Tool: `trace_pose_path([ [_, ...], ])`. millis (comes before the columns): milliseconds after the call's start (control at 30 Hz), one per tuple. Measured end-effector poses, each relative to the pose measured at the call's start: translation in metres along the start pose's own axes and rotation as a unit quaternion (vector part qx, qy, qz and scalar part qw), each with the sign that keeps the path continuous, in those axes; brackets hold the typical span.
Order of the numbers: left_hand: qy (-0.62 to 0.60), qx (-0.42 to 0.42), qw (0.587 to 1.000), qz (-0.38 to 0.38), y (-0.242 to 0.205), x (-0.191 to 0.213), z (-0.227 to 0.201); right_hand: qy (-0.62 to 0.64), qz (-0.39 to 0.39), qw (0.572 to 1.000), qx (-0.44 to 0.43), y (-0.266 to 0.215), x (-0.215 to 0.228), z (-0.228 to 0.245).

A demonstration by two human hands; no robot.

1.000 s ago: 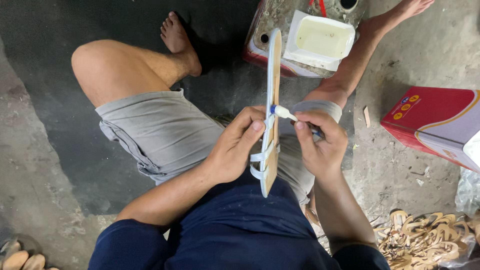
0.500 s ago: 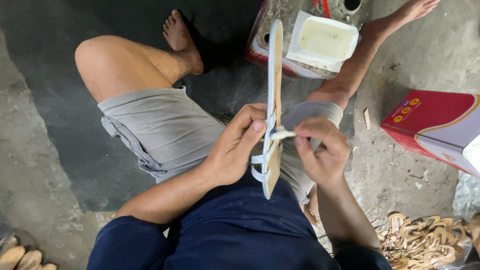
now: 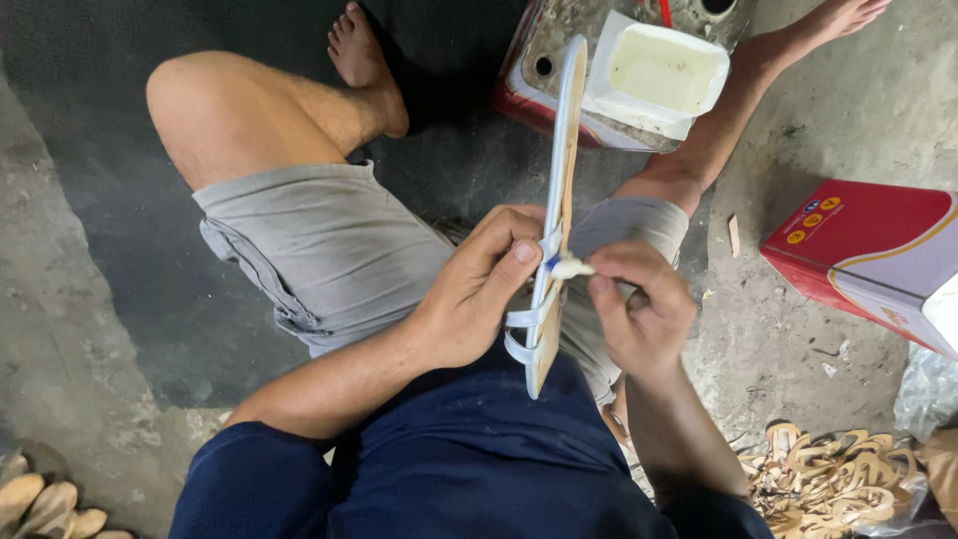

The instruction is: The person sits on the floor and uses a toothbrush to apply white paint to the straps of a beige sandal. They repeatedly dip the brush into a container of paint and carefully coat the straps, then place the finished sandal on a nearby rack with other similar sandals.

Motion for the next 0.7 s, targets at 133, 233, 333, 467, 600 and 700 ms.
trace_pose_path([
  [133, 0.021, -0.015, 1.0, -0.009, 0.0, 0.005, -0.005, 0.037, 0.046, 0.998, -0.014, 0.0, -0.001, -0.002],
  [233, 0.041, -0.036, 0.999, -0.006, -0.001, 0.005, -0.011, 0.029, 0.067, 0.997, -0.011, 0.003, 0.006, 0.0],
  [333, 0.055, -0.023, 0.998, -0.003, -0.003, 0.006, -0.012, 0.033, 0.058, 0.998, -0.012, 0.005, 0.008, 0.0],
  [467, 0.08, -0.04, 0.996, -0.003, -0.003, 0.009, -0.018, 0.044, 0.104, 0.994, 0.006, 0.01, 0.003, 0.005],
  [600, 0.081, -0.044, 0.996, 0.009, -0.005, 0.008, -0.016, 0.048, 0.109, 0.993, -0.001, 0.006, 0.007, 0.0],
  [700, 0.094, -0.049, 0.994, 0.005, -0.007, 0.009, -0.008, 0.114, 0.139, 0.983, -0.023, 0.003, 0.012, -0.011],
])
Point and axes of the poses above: each hand's wrist, its own y-axis towards the middle knuckle, its own x-axis out of the back of the hand, z = x × y, the point moved 8 cm from there along y, towards the middle knuckle, and after that the axes turned 2 degrees about y, right-handed, at the moved point
